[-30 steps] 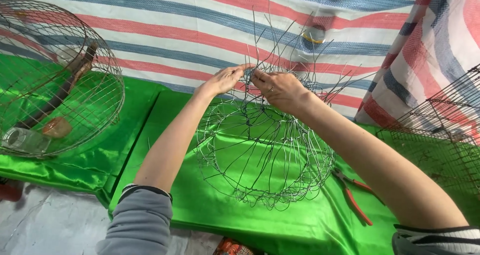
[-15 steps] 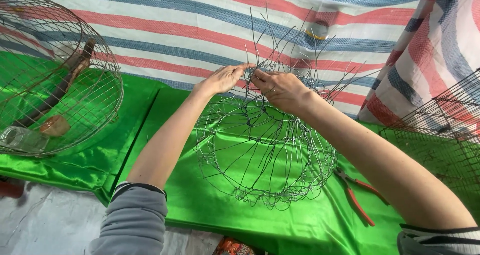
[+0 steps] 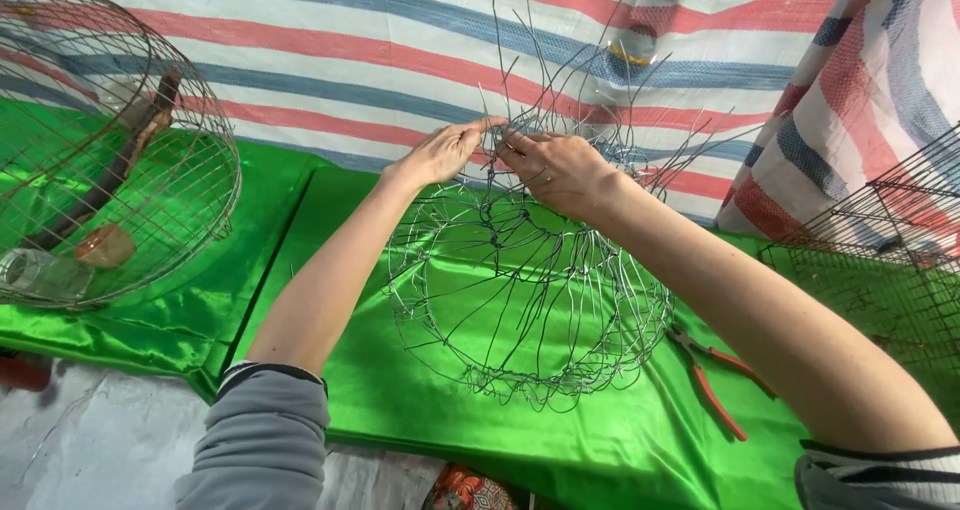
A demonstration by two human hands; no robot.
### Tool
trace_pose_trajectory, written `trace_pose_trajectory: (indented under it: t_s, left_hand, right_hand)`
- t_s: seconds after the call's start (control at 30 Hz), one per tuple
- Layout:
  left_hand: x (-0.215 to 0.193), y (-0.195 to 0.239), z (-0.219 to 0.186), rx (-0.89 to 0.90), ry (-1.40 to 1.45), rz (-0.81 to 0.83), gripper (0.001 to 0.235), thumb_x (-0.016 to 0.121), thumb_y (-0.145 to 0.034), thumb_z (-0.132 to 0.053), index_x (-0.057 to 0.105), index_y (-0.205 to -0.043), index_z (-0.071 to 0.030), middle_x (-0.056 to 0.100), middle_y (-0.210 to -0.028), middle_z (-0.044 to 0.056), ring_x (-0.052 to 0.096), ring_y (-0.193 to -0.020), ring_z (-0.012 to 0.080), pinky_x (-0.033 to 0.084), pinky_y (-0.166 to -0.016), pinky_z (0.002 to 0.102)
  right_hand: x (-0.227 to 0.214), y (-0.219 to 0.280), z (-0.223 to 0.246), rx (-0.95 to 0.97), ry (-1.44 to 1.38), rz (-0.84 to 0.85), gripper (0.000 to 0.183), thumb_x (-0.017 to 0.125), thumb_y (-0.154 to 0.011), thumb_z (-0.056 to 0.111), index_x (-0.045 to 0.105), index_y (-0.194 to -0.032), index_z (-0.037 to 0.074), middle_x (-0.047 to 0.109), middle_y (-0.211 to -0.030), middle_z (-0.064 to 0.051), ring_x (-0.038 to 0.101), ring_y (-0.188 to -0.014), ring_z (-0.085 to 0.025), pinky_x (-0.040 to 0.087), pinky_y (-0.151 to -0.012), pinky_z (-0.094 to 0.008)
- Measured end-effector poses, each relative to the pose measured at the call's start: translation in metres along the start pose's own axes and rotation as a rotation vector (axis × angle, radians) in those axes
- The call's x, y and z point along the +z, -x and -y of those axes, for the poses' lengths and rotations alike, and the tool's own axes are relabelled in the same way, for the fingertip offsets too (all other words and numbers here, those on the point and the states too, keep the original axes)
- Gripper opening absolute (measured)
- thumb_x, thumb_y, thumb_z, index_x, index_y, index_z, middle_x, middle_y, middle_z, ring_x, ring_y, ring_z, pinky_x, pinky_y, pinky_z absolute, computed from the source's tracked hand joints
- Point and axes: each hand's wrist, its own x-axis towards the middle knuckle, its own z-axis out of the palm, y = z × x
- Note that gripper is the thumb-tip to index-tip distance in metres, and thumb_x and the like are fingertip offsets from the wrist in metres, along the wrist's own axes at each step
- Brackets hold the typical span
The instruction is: The person is finalizing the assembly of a wire cage by bending the vertical wire ends over a circular wire frame and securing them using pliers.
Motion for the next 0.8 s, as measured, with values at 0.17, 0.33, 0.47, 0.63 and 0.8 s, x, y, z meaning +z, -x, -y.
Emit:
trace_pose_trajectory:
  t_s: [0.17, 0.33, 0.47, 0.63, 0.8]
  left_hand:
    - [-0.001, 0.009, -0.020, 0.045, 0.097, -0.005, 0.063, 0.014, -0.102, -0.038, 0.028, -0.163, -0.026, 0.049, -0.146, 0.033, 0.051, -0.128, 0.0531, 0.041, -0.106, 0.067]
    - [-0.010, 0.031, -0.045, 0.011, 0.134, -0.078, 0.061, 0.022, -0.102, -0.043, 0.035, -0.160, -0.031, 0.043, -0.156, 0.023, 0.038, -0.142, 0.0521, 0.029, -0.113, 0.070]
    - [-0.006, 0.026, -0.028, -0.028, 0.165, -0.177, 0.060, 0.021, -0.111, -0.049, 0.030, -0.163, -0.020, 0.038, -0.159, 0.021, 0.035, -0.145, 0.0453, 0.023, -0.118, 0.066]
    - [-0.007, 0.051, -0.065, -0.063, 0.017, -0.223, 0.054, 0.024, -0.111, -0.036, 0.036, -0.159, -0.013, 0.051, -0.146, 0.026, 0.049, -0.133, 0.0464, 0.028, -0.114, 0.068]
    - [-0.006, 0.095, -0.089, -0.180, -0.226, -0.331, 0.049, 0.039, -0.109, -0.025, 0.040, -0.156, -0.011, 0.056, -0.142, 0.022, 0.053, -0.131, 0.0412, 0.033, -0.110, 0.062]
  right_hand:
    - [-0.037, 0.027, 0.002, 0.014, -0.166, -0.059, 0.054, 0.058, -0.095, 0.001, 0.048, -0.148, 0.005, 0.051, -0.153, -0.016, 0.057, -0.134, -0.032, 0.056, -0.101, -0.046]
    - [-0.080, 0.100, -0.006, 0.061, -0.478, -0.166, 0.048, 0.058, -0.095, 0.003, 0.051, -0.143, 0.001, 0.060, -0.138, -0.023, 0.064, -0.114, -0.047, 0.058, -0.083, -0.060]
    - [-0.054, 0.153, -0.016, 0.223, -0.559, -0.218, 0.033, 0.059, -0.098, 0.016, 0.063, -0.130, 0.012, 0.069, -0.124, -0.016, 0.069, -0.099, -0.048, 0.058, -0.079, -0.062]
    - [-0.039, 0.166, -0.014, 0.201, -0.596, -0.131, 0.041, 0.064, -0.095, 0.030, 0.060, -0.134, 0.016, 0.061, -0.139, -0.006, 0.065, -0.113, -0.042, 0.058, -0.087, -0.059]
    - [-0.034, 0.150, -0.013, 0.148, -0.613, -0.057, 0.049, 0.069, -0.093, 0.041, 0.060, -0.136, 0.019, 0.058, -0.145, -0.003, 0.066, -0.115, -0.040, 0.057, -0.090, -0.060]
